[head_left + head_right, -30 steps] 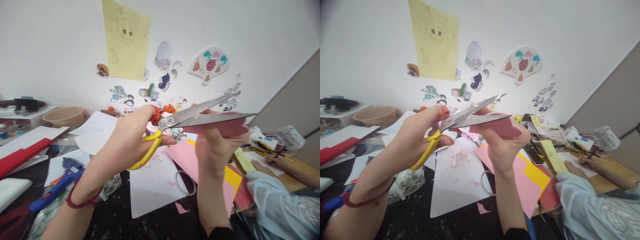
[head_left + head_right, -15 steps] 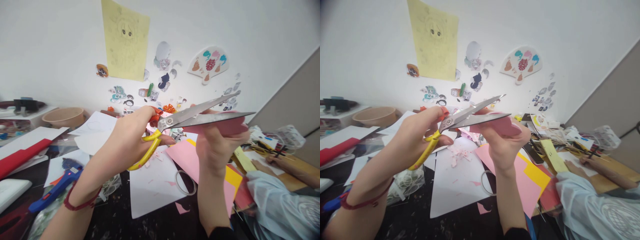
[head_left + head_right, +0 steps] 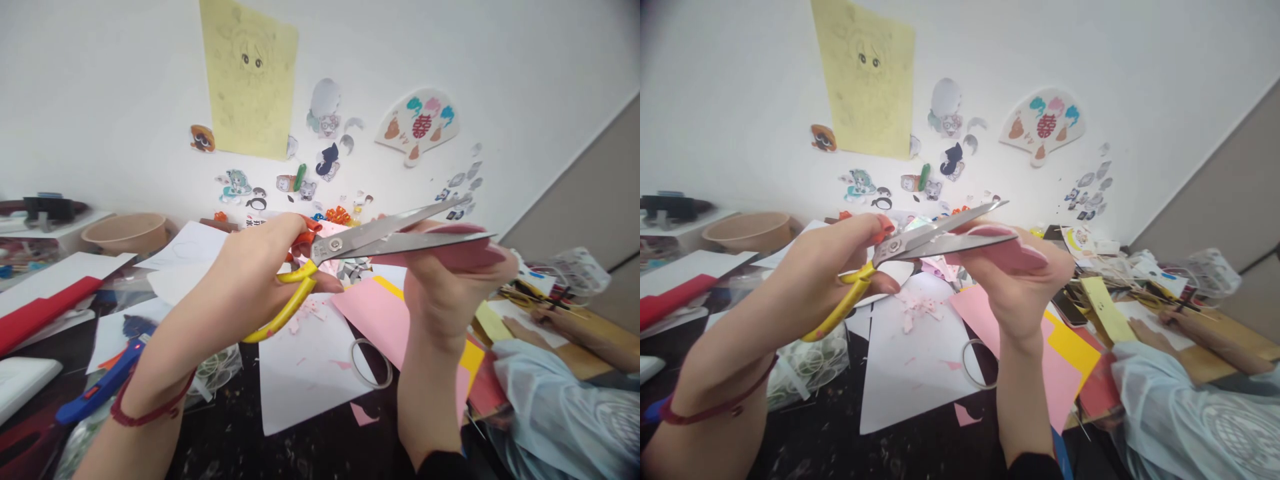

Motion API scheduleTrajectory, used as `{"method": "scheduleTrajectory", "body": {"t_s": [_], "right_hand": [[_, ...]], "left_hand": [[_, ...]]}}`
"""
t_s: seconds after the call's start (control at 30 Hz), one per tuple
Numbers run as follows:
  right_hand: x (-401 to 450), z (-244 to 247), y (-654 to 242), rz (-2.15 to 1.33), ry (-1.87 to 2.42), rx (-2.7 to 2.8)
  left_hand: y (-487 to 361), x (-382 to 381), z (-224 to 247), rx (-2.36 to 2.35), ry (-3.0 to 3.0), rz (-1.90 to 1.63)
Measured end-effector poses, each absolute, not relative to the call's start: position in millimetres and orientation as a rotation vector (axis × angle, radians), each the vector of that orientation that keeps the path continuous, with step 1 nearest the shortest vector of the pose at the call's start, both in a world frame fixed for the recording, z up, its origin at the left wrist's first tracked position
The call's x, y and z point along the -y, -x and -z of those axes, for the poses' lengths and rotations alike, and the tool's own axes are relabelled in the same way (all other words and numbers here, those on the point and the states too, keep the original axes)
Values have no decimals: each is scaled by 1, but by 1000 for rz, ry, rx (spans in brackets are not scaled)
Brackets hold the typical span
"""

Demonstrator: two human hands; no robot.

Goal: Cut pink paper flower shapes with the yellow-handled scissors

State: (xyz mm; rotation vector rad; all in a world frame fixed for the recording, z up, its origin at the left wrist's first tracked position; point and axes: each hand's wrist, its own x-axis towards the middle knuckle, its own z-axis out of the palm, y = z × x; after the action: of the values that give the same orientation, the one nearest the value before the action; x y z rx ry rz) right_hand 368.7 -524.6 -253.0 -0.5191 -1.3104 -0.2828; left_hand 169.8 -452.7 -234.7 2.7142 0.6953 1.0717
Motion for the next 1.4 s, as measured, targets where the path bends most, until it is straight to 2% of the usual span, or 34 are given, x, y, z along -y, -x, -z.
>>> {"method": "scheduleTrajectory", "body": {"t_s": [0.43, 0.77, 1.4], "right_hand": [[536, 250, -367, 284, 655, 1327], [527, 253, -368, 253, 527, 1360], [528, 253, -368, 286, 597, 1335]], "left_hand": [[-164, 448, 238, -705, -2603, -1063], [-165, 445, 242, -699, -2655, -954], [-171, 452, 236, -699, -2603, -901]]}}
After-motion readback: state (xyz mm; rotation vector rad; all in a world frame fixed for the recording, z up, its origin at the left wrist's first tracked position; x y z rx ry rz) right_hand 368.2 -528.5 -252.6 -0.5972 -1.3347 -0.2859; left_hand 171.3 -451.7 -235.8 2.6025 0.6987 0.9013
